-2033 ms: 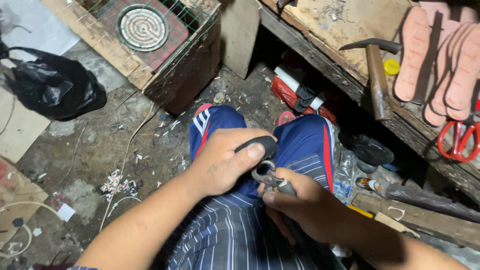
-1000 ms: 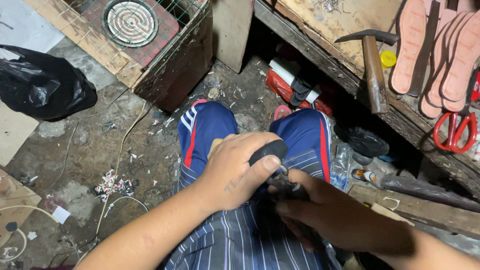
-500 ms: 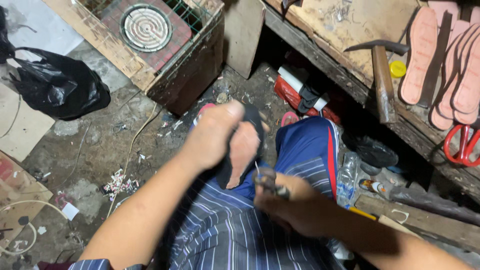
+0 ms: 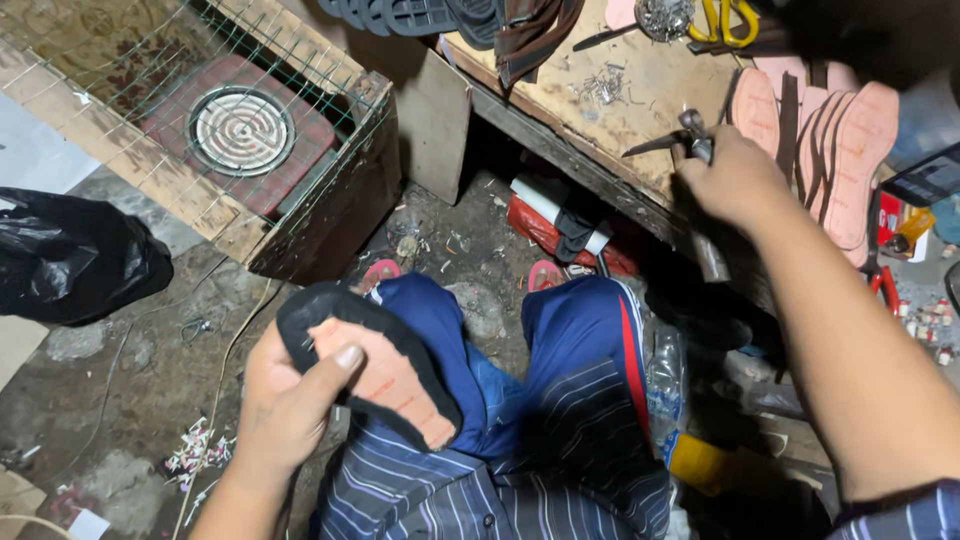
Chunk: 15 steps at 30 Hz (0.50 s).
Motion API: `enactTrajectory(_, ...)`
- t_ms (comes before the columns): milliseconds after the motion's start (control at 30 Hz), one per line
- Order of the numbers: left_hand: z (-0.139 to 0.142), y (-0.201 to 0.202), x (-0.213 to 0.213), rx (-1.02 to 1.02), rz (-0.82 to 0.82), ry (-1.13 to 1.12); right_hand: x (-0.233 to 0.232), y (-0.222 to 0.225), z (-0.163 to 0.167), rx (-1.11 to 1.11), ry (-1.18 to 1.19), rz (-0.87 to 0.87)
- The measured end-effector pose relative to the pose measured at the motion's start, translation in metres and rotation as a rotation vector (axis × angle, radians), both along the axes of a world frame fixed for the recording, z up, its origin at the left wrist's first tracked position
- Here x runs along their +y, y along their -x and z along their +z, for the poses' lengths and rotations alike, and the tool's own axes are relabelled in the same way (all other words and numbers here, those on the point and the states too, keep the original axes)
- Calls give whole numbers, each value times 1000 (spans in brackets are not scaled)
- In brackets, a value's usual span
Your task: The person sits on the floor of a shoe workshop and shapes a black fabric shoe upper over a wooden last on their lap. They use pincers to grip and pull the upper's edge, hammer tacks to secure the insole, press the sole board into place, and finally pull the last out of the finished shoe.
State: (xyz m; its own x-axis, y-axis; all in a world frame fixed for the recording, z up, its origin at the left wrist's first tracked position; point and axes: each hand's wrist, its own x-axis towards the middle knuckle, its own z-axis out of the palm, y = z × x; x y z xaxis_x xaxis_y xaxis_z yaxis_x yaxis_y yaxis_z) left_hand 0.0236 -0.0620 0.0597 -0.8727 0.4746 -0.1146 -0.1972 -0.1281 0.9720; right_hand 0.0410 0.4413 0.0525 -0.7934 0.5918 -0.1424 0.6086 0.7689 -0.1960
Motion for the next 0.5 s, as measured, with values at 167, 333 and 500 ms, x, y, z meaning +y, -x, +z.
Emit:
enactTrajectory(167, -5, -2, -10, 101, 125, 65, 27, 13, -13, -18, -37, -26)
enactTrajectory(333, -5, -7, -7, 7, 181, -78, -15, -6, -13, 243, -462, 157)
enactTrajectory(500, -3, -3, 3, -276, 142, -443, -143, -54, -28, 332, 549, 164)
